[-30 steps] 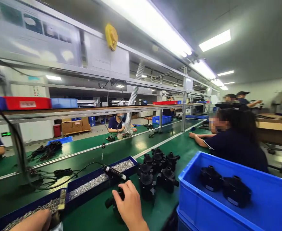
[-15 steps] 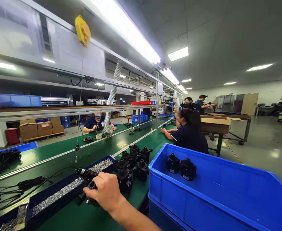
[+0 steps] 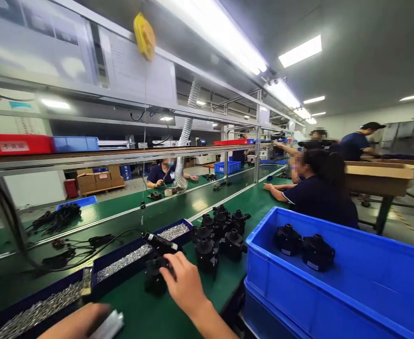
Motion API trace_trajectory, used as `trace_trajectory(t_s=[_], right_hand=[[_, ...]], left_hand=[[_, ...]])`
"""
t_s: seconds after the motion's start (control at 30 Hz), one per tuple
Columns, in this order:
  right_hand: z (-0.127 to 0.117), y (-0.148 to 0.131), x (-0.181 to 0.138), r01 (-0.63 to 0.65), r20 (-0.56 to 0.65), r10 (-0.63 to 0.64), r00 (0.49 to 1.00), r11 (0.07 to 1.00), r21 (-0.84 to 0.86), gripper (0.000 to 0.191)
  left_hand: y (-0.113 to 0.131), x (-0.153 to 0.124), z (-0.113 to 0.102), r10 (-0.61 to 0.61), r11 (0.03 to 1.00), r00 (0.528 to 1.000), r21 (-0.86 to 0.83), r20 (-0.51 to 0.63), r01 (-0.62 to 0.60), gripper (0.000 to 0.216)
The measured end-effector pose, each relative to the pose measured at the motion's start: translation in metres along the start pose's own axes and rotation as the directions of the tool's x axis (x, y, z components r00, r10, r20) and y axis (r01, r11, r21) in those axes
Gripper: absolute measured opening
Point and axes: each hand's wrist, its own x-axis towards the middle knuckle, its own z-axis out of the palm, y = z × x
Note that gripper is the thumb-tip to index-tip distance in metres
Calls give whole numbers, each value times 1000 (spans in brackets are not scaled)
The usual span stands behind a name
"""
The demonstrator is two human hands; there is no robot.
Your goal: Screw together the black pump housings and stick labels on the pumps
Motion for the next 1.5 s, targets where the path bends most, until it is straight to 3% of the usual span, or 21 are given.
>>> trace_trajectory(t_s=[0.07, 0.2, 0.27, 0.33, 0.43, 0.5, 0.6, 0.73, 0.8, 0.87, 0.93, 1.07, 1.13, 1.2, 1.3, 1.4, 1.5], right_hand=[[-9, 3, -20, -66, -20, 68, 997, 993, 98, 25], [-21, 14, -62, -190, 191, 160, 968, 970, 151, 34], [-22, 19, -79, -258, 257, 216, 942, 956, 142, 32], [-20, 20, -90, -320, 282, 274, 919, 938, 134, 27], [-17, 18, -96, -360, 326, 317, 891, 930, 80, 16], [-14, 16, -96, -379, 365, 341, 866, 925, 38, 22], [-11, 16, -95, -431, 394, 384, 835, 902, 36, 29], [-9, 22, -97, -433, 391, 380, 838, 900, 54, 29], [-7, 24, -99, -447, 383, 377, 843, 887, 113, 21], [-5, 27, -101, -469, 365, 378, 851, 859, 203, 14], [0, 30, -105, -468, 323, 375, 869, 835, 290, 12], [10, 33, -114, -459, 250, 387, 888, 790, 407, 26], [14, 31, -113, -457, 254, 382, 889, 779, 429, 33], [15, 26, -103, -435, 275, 345, 897, 797, 419, 31], [16, 18, -69, -351, 322, 238, 916, 864, 360, 20], [19, 17, -26, -159, 342, 40, 939, 931, 328, 11], [28, 25, 1, 21, 363, -163, 917, 931, 365, 8]], left_hand=[[22, 7, 10, 139, 988, 989, -73, 42, -136, 31], [56, 24, 59, 412, 847, 891, -282, -188, -451, 25], [63, 29, 87, 447, 785, 841, -317, -306, -533, 29], [66, 29, 105, 438, 764, 829, -343, -348, -547, 30], [65, 25, 108, 441, 742, 828, -379, -345, -553, 24], [64, 22, 104, 480, 725, 799, -349, -362, -594, 26], [64, 22, 105, 550, 697, 721, -244, -422, -674, 32], [62, 27, 116, 632, 631, 599, -123, -492, -766, 39], [60, 28, 119, 662, 605, 571, -104, -486, -789, 38], [59, 26, 118, 649, 603, 597, -159, -472, -782, 34], [60, 22, 115, 583, 616, 675, -295, -453, -731, 14], [67, 18, 111, 363, 530, 802, -603, -474, -596, 53], [70, 20, 110, 291, 511, 819, -643, -494, -570, 44], [70, 25, 109, 255, 568, 811, -597, -527, -567, 30], [66, 30, 104, 198, 624, 738, -498, -645, -603, 20], [61, 32, 94, 133, 631, 668, -457, -733, -627, 21], [58, 32, 89, 73, 639, 637, -454, -767, -620, 24]])
